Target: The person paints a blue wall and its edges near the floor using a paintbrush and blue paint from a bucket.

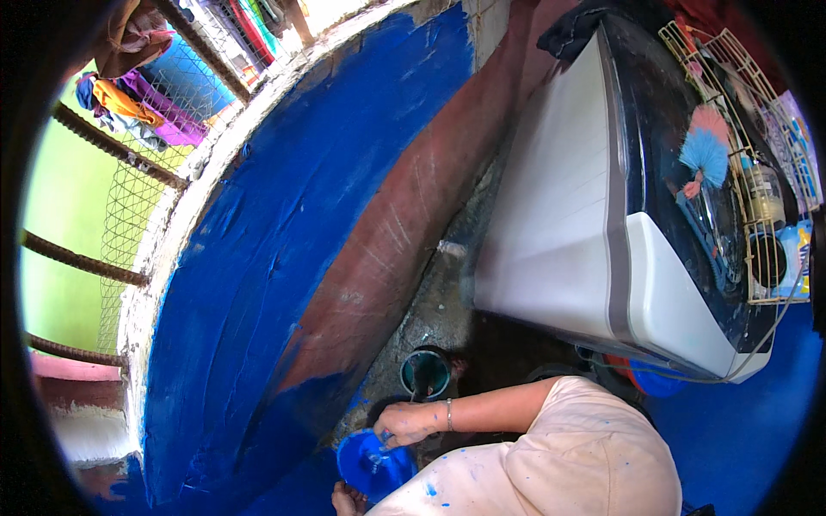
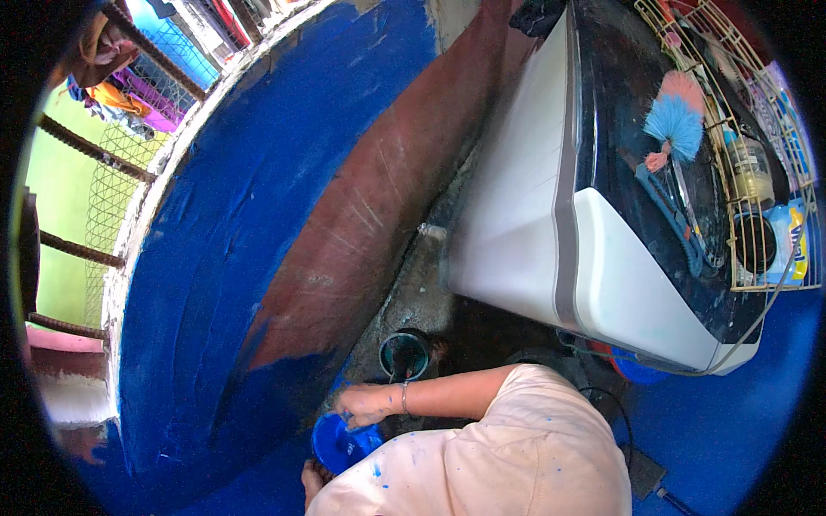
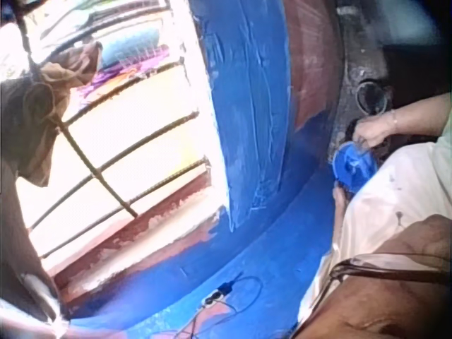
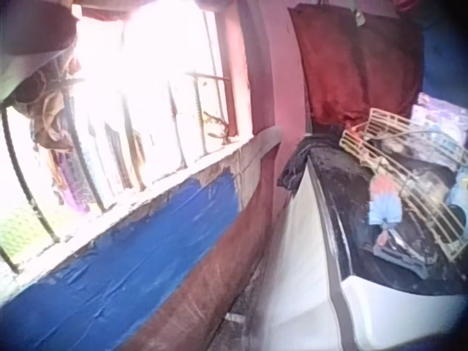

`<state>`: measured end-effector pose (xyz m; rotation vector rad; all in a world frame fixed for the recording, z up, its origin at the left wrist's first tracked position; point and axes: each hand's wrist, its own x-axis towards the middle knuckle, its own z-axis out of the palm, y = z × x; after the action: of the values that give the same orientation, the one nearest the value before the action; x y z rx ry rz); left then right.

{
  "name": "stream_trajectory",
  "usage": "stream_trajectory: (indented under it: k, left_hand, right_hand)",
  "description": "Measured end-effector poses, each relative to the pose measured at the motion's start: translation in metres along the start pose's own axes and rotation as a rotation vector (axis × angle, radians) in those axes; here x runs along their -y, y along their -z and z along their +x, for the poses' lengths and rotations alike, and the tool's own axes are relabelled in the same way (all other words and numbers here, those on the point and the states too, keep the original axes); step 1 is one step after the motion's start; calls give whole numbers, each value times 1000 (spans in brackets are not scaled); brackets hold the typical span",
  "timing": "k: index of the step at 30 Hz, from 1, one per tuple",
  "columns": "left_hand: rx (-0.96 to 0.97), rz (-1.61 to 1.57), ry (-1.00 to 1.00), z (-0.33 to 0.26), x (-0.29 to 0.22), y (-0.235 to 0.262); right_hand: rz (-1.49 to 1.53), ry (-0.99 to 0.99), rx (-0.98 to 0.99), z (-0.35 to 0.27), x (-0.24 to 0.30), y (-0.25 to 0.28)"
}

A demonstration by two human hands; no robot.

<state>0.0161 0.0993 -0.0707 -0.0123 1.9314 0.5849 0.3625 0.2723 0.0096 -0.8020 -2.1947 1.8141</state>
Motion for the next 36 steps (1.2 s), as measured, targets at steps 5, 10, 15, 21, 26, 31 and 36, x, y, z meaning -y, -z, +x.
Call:
stream_trajectory:
  k: [5, 10, 15, 21, 26, 31, 36]
  left_hand:
    - [201, -96, -107, -47, -33, -80]
    - [311, -54, -164, -59, -56, -130]
    - [380, -5, -198, -65, -73, -170]
    - [422, 196, -325, -79, -102, -219]
    - [493, 165, -301, -99, -123, -249]
    - [527, 161, -335, -113, -132, -266]
    - [506, 185, -317, -120, -140, -276]
  right_hand:
    - [-50, 41, 12, -2, -33, -35]
    - [-89, -45, -28, -19, -51, -45]
    - [-170, -58, -128, -16, -80, -61]
    - [-531, -26, -200, -2, -94, -64]
    - [-711, -21, -287, 9, -123, -55]
    - [-701, -151, -335, 4, -124, -32]
    - [-394, -234, -506, -28, -85, 13]
